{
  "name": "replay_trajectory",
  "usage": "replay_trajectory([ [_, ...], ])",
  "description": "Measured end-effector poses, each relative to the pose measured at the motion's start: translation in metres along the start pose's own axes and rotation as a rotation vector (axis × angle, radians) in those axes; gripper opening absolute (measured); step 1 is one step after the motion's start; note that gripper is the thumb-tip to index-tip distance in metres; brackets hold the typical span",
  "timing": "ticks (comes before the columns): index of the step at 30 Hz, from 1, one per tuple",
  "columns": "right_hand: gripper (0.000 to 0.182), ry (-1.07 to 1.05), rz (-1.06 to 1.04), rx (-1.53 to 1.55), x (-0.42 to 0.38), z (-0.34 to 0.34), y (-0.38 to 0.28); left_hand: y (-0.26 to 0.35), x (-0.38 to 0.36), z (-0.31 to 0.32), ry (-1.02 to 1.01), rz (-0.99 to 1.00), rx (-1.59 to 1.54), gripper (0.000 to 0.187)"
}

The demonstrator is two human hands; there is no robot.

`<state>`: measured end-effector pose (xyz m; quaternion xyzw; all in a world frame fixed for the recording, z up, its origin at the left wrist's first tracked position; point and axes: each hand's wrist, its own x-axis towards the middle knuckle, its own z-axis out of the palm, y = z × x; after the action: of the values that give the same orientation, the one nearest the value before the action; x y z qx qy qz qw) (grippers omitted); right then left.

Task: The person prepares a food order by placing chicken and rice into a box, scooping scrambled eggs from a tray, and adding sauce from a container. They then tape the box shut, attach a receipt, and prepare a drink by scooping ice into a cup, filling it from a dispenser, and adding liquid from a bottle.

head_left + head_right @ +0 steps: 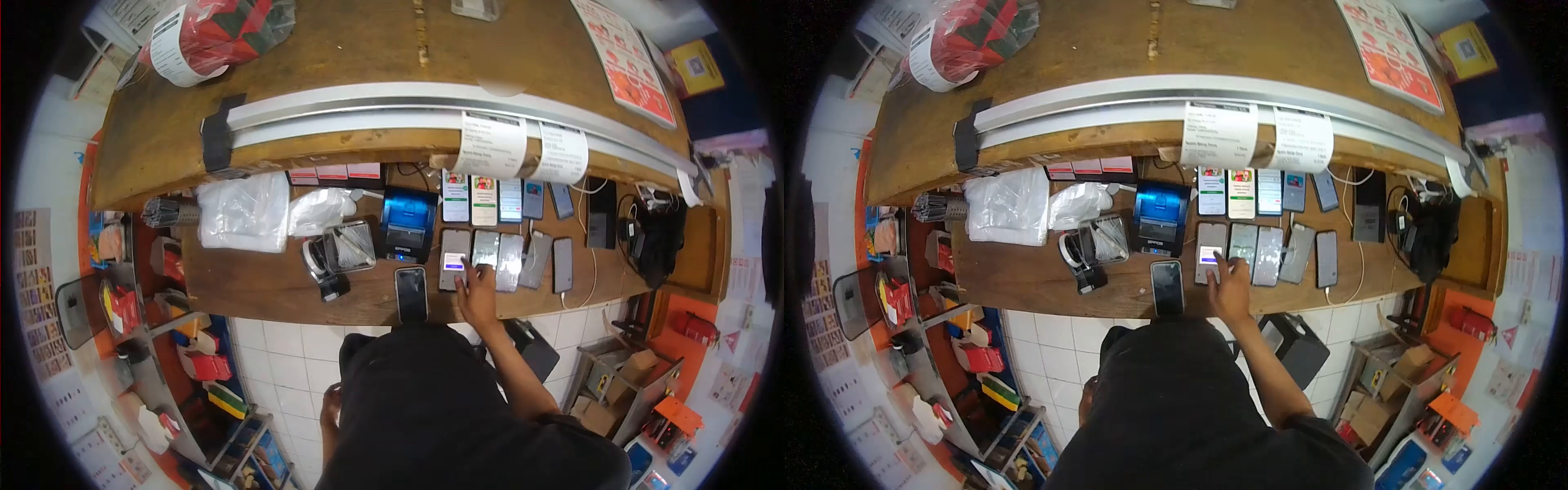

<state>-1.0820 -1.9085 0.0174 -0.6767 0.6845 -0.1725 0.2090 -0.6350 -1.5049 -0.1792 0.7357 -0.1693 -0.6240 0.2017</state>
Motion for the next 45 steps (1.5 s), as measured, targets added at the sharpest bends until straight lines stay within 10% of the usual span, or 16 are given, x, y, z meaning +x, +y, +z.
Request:
replay_trajectory([
  [11,0.054,-0.016,0.093,-0.147,-0.036,0.076,0.039,0.123,-0.037,-0.104,0.224,-0.078,0.052,0.041],
  [20,0.05,0.177,0.099,-0.015,-0.029,0.068,0.007,0.031,-0.047,-0.1,0.096,-0.083,-0.163,0.039],
  [27,0.014,0.102,-0.388,0.275,-0.026,0.101,-0.194,-0.099,-0.049,-0.123,0.131,-0.048,-0.601,0.039],
  [29,0.02,-0.065,-0.504,0.402,-0.041,0.149,-0.264,-0.106,-0.078,-0.128,0.276,-0.016,-0.199,0.041],
  [34,0.026,-0.492,-0.755,0.492,-0.127,0.264,-0.417,-0.183,-0.136,-0.158,0.574,-0.024,-0.614,0.043],
  [45,0.024,-1.202,-1.173,-0.099,-0.272,0.443,-0.637,-0.27,-0.183,-0.238,0.952,0.039,-1.231,0.043],
])
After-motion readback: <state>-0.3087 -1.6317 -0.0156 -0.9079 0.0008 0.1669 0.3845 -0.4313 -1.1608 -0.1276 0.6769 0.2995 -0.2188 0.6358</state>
